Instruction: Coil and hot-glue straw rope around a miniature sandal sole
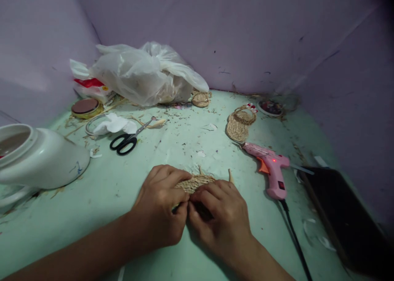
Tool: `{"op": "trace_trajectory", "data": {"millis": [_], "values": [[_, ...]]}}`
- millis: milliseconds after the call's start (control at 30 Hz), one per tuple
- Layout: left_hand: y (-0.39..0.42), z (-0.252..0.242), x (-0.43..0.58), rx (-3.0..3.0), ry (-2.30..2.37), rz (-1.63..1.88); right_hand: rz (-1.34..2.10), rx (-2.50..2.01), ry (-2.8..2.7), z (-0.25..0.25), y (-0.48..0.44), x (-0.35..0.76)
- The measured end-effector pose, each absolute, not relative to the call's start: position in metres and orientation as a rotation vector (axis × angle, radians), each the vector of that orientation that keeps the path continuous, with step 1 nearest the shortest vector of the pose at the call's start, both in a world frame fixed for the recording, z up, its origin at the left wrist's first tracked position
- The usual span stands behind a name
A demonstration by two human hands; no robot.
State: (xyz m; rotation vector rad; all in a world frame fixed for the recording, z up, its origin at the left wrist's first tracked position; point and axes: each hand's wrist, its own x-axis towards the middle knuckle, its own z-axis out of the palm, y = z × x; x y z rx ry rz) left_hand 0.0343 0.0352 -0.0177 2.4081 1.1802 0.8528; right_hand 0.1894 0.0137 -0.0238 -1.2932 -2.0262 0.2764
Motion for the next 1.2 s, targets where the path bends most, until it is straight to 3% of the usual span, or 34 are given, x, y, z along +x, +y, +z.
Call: {"op": "trace_trajectory", "data": {"millis": [1200], "values": [[0.0417, -0.0135, 0.0363, 2.416, 1.289, 0.659, 0.229, -1.287, -2.037, -0.0267, 0.0130, 0.1834]]}}
